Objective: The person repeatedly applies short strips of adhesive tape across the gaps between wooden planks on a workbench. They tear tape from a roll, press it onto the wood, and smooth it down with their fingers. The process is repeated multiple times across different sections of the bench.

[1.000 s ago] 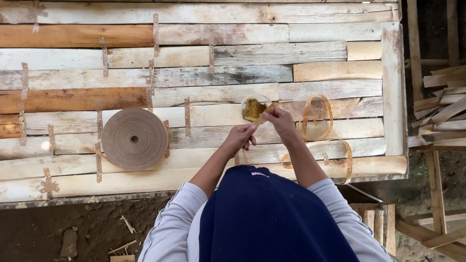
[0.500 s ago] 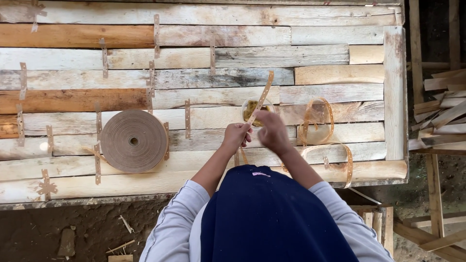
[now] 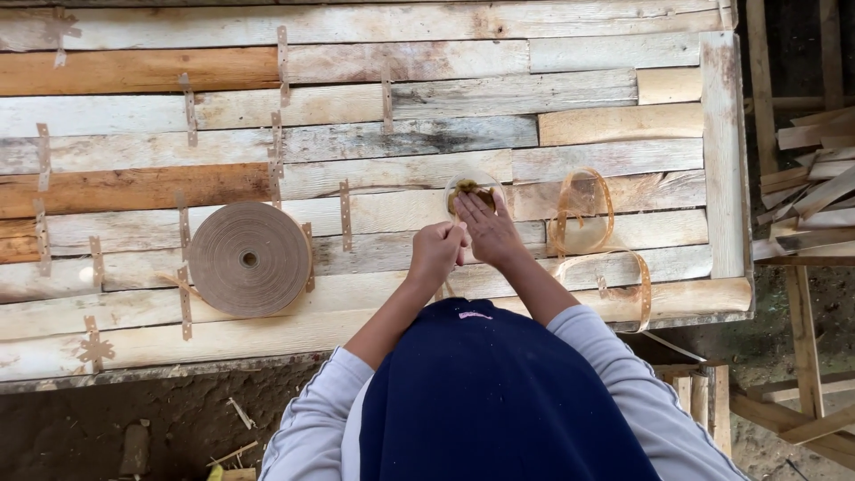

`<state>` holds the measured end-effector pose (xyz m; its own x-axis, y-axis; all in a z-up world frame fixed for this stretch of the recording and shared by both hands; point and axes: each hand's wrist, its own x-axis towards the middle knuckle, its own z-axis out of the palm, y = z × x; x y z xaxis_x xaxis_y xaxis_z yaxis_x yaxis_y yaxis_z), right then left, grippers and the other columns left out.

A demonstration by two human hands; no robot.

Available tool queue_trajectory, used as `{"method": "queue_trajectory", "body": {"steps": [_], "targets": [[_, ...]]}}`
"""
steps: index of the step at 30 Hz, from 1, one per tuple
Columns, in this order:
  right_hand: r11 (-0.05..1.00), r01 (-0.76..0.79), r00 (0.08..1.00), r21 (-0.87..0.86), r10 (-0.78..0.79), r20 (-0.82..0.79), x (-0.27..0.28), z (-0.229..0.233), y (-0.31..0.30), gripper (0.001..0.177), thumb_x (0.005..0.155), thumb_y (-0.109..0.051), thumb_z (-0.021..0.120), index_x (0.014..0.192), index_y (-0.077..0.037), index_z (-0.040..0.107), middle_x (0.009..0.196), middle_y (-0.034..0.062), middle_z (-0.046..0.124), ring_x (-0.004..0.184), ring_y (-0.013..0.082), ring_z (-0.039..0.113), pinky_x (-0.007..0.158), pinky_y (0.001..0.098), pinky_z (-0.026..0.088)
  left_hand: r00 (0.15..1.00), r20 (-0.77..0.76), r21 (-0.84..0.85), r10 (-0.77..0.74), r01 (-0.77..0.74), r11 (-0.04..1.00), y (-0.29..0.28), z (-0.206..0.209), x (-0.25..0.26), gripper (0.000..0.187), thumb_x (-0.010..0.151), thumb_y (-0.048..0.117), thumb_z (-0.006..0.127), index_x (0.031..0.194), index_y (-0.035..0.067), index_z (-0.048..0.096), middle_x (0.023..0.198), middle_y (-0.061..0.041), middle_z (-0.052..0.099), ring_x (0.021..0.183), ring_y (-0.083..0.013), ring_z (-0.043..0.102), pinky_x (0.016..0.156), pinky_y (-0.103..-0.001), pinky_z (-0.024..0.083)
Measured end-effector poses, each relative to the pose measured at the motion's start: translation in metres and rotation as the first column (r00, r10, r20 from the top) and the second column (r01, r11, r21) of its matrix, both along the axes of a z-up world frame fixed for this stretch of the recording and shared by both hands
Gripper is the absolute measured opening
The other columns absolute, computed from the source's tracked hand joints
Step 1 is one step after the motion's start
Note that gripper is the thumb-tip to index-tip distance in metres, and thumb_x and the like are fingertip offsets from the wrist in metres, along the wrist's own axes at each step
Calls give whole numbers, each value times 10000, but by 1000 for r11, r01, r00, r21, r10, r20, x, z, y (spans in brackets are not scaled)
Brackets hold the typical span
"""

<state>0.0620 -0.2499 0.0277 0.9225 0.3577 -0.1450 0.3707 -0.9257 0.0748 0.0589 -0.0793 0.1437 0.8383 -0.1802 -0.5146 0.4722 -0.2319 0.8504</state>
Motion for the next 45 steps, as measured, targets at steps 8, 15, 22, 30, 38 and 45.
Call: {"method": "queue_trajectory", "body": {"steps": [8, 15, 22, 30, 38, 45], "targets": [[997, 70, 993, -12, -71, -91, 4, 0, 7, 1024, 758, -178, 610, 1666, -181, 137, 1726, 12, 177, 1572, 173, 179, 1270, 570, 36, 981, 193, -123, 14, 10, 992, 33, 68, -59, 322, 1002, 173, 554, 751, 34, 699, 449, -105, 567, 392, -157, 482, 426, -255, 429], [920, 252, 966, 300, -259, -16, -25, 58, 28, 975, 760, -52, 671, 1645, -208, 292, 1718, 121, 189, 1565, 358, 189, 1227, 675, 107, 962, 273, -299, 19, 66, 952, 48, 58, -75, 269, 1067, 176, 548, 1066, 2, 753, 533, -138, 647, 399, -110, 500, 391, -204, 438], [604, 301, 753, 738, -625, 205, -87, -10, -7, 595, 698, -10, 720, 1252, -225, 701, 1091, -46, 530, 1033, 211, 582, 921, 360, 455, 972, 207, -454, -110, 195, 869, 38, 68, -102, 358, 1057, 116, 530, 1372, -47, 573, 591, -175, 659, 417, -109, 501, 417, -197, 417], [-274, 697, 447, 662, -557, -701, -90, -18, -85, 545, 823, -106, 647, 1365, -71, 602, 1248, 189, 616, 791, 205, 667, 702, 362, 567, 995, 80, -547, -58, 93, 832, -7, 56, -119, 314, 1060, 178, 540, 1264, -32, 655, 680, -191, 701, 415, -127, 566, 427, -209, 483], [138, 656, 238, 742, -971, -30, -143, 8, -199, 374, 799, -114, 703, 1139, -184, 565, 1176, 115, 533, 1142, 352, 543, 1005, 485, 418, 997, 78, -596, 4, 43, 802, -91, 54, -142, 430, 1063, 162, 516, 1443, -38, 501, 804, -209, 731, 477, -148, 623, 432, -207, 488], [-435, 810, 464, 394, 63, -884, -156, 120, -157, 686, 967, -750, 437, 1238, -139, 593, 1114, 130, 762, 988, 223, 751, 847, 366, 584, 999, 39, -562, 25, 1, 827, -180, -34, -160, 371, 1084, 139, 466, 1424, -2, 508, 889, -147, 747, 572, -125, 654, 526, -203, 552]]}}
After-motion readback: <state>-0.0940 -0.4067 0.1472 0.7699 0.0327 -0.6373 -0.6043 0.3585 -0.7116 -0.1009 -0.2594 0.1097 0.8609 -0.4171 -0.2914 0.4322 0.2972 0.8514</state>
